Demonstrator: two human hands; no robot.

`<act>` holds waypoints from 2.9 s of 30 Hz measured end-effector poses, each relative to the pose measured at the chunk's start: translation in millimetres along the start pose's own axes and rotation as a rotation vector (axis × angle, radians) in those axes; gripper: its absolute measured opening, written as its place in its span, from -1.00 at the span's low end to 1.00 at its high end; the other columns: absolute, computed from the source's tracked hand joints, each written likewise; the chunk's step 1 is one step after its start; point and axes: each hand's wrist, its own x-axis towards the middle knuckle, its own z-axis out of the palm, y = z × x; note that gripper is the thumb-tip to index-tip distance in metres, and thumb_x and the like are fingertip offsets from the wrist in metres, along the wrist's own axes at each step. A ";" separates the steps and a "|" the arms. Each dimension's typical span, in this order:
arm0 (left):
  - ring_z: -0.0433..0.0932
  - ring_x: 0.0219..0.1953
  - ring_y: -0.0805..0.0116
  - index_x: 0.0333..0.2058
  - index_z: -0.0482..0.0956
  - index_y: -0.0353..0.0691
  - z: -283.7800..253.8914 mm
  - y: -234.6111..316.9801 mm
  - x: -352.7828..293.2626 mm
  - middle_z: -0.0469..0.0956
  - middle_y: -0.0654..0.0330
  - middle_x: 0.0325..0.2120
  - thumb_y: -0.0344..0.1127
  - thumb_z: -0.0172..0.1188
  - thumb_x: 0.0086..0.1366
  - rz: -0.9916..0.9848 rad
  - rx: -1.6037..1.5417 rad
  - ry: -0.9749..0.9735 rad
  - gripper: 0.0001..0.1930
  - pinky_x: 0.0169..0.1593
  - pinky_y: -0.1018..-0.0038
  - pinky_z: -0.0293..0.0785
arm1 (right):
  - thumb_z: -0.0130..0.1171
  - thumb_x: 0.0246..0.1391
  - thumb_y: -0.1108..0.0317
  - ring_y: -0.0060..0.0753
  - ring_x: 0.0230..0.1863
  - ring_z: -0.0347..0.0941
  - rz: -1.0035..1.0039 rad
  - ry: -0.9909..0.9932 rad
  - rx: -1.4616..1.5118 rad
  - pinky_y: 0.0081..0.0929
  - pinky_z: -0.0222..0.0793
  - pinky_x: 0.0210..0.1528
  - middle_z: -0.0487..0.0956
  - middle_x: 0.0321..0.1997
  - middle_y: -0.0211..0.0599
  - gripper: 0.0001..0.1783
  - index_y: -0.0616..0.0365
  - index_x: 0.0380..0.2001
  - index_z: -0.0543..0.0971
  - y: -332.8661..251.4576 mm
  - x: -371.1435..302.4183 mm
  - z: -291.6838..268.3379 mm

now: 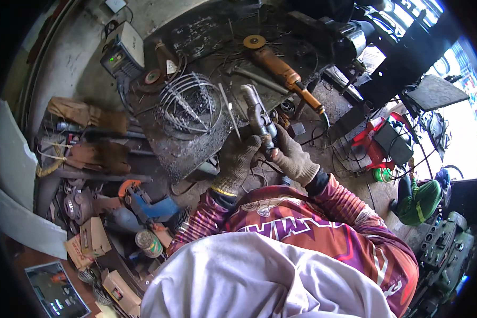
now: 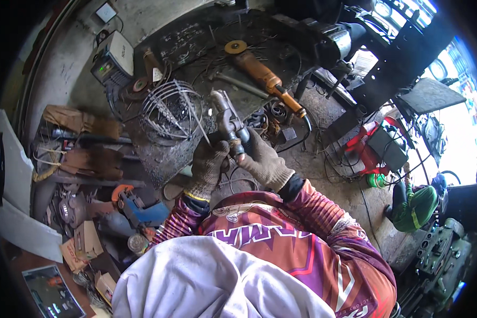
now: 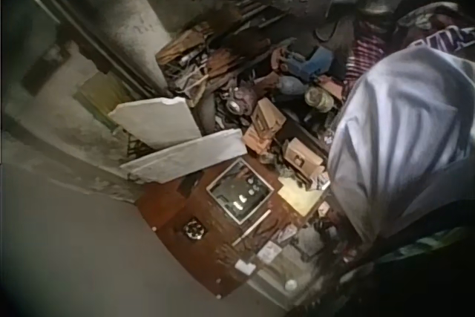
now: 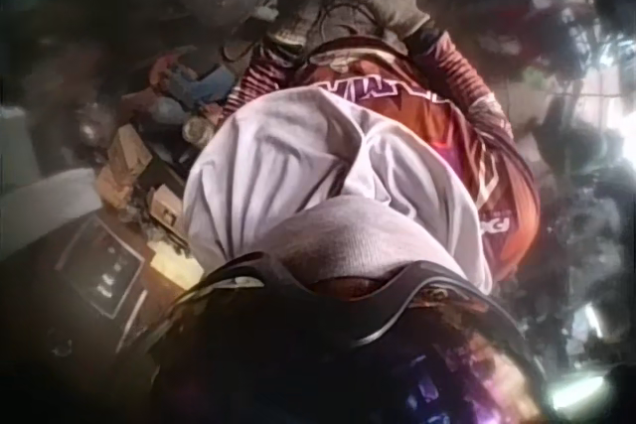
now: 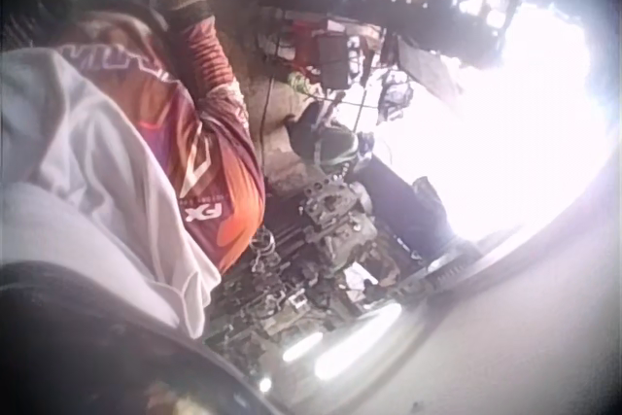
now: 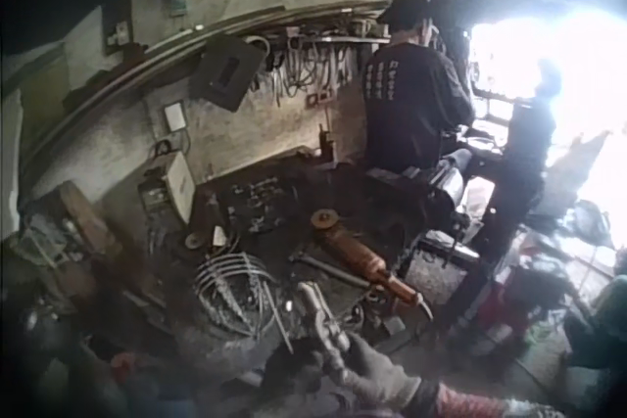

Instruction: The person welds metal rods together to form a circular cage-like structure, using a welding torch while wearing gloves.

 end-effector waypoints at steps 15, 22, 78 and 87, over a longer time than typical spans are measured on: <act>0.48 -0.39 0.69 -0.02 0.65 -0.21 -14.1 -22.9 -9.4 0.61 0.41 -0.36 -0.28 0.28 0.39 -0.153 0.037 -0.096 -0.75 -0.35 0.60 0.43 | 0.63 -0.26 -0.25 -0.27 0.26 0.39 0.150 0.056 0.274 -0.23 0.34 0.28 0.48 0.21 -0.15 0.34 0.22 0.42 0.15 21.5 -14.0 21.9; 0.43 -0.53 0.70 -0.07 0.65 -0.17 -3.4 -20.4 -14.4 0.54 0.47 -0.48 -0.27 0.26 0.41 -0.113 -0.165 -0.118 -0.81 -0.49 0.64 0.35 | 0.67 -0.23 -0.13 -0.44 0.13 0.37 0.015 0.121 0.305 -0.33 0.36 0.23 0.46 0.12 -0.32 0.29 0.21 0.42 0.16 34.6 -13.4 27.2; 0.39 -0.44 0.49 -0.07 0.60 -0.18 -85.7 69.7 1.7 0.55 0.25 -0.37 -0.19 0.06 0.54 0.585 -1.177 0.340 -0.77 -0.31 0.49 0.39 | 0.59 -0.23 0.36 -0.51 -0.09 0.55 0.222 -0.241 0.243 -0.43 0.51 0.05 0.63 -0.06 -0.36 -0.06 0.19 0.27 0.38 -21.9 -13.2 18.3; 0.39 -0.45 0.51 -0.02 0.59 -0.15 -80.2 64.8 2.3 0.59 0.23 -0.31 -0.15 0.08 0.53 0.670 -1.074 0.242 -0.75 -0.34 0.51 0.37 | 0.60 -0.21 0.31 -0.53 -0.09 0.53 0.254 -0.237 0.386 -0.42 0.49 0.06 0.62 -0.08 -0.40 -0.06 0.17 0.28 0.39 -12.7 -12.7 12.9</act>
